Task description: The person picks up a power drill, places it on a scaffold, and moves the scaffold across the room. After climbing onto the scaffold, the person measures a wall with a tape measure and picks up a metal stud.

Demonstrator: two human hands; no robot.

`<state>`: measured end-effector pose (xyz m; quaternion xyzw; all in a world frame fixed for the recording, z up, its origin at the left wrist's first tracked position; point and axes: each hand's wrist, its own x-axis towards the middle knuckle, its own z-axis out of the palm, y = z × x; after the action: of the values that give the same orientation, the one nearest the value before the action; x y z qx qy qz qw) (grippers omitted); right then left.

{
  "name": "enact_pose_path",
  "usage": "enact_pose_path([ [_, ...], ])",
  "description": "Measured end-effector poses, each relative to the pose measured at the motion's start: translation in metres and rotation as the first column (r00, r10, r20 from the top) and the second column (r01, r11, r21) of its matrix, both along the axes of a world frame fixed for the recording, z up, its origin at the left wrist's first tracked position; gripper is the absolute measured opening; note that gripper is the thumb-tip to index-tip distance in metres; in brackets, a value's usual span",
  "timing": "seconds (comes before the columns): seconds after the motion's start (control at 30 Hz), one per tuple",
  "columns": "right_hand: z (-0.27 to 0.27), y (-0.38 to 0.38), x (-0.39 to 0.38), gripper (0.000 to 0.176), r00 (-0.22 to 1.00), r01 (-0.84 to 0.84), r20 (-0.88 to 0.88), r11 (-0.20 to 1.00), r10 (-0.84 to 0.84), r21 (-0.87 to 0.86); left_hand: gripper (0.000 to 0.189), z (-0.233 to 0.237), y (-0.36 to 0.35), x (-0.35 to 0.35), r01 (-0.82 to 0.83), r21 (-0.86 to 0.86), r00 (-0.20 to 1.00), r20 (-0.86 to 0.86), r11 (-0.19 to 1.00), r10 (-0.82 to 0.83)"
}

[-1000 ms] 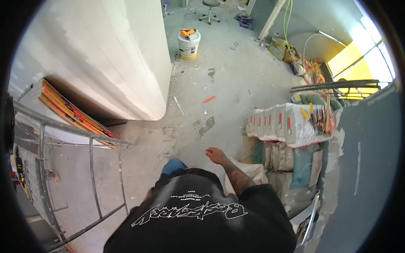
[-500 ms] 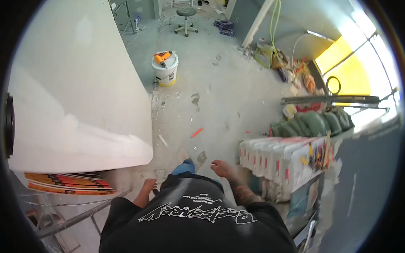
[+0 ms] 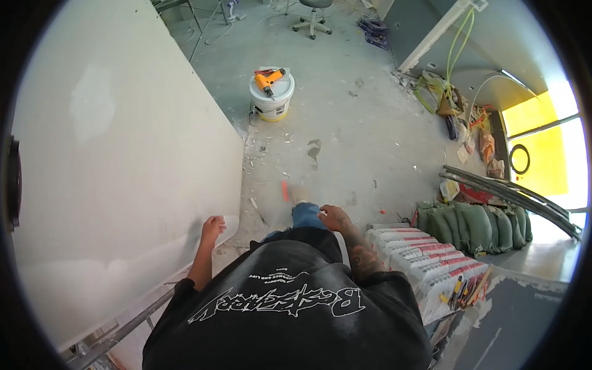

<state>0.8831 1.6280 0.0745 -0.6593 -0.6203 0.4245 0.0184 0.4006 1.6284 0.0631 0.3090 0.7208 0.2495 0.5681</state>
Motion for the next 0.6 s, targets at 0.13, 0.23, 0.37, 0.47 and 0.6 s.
enact_pose_path([
  [0.13,0.002,0.075,0.02,0.044,0.998,-0.055,-0.012,0.994,0.054,-0.093,0.028,-0.054,-0.019,0.013,-0.051,-0.152,0.998,-0.053,0.987,0.044],
  [0.23,-0.016,0.162,0.043,0.044,0.997,-0.078,-0.025,0.982,0.075,-0.172,0.022,-0.101,-0.048,0.03,-0.071,-0.201,0.996,0.041,0.977,0.081],
  [0.37,-0.091,0.305,0.058,0.044,0.974,-0.223,-0.014,0.961,0.224,-0.162,0.018,-0.092,-0.039,0.079,0.444,-0.062,0.818,-0.381,0.894,-0.432],
  [0.47,-0.172,0.421,0.056,0.041,0.897,-0.418,0.081,0.893,0.435,-0.164,0.025,-0.086,-0.018,0.114,0.237,-0.292,0.968,-0.009,0.927,-0.251],
  [0.6,-0.271,0.584,0.016,0.033,0.698,-0.643,0.156,0.708,0.698,-0.292,0.036,-0.02,0.095,0.179,-0.287,-0.548,0.954,-0.086,0.785,0.289],
])
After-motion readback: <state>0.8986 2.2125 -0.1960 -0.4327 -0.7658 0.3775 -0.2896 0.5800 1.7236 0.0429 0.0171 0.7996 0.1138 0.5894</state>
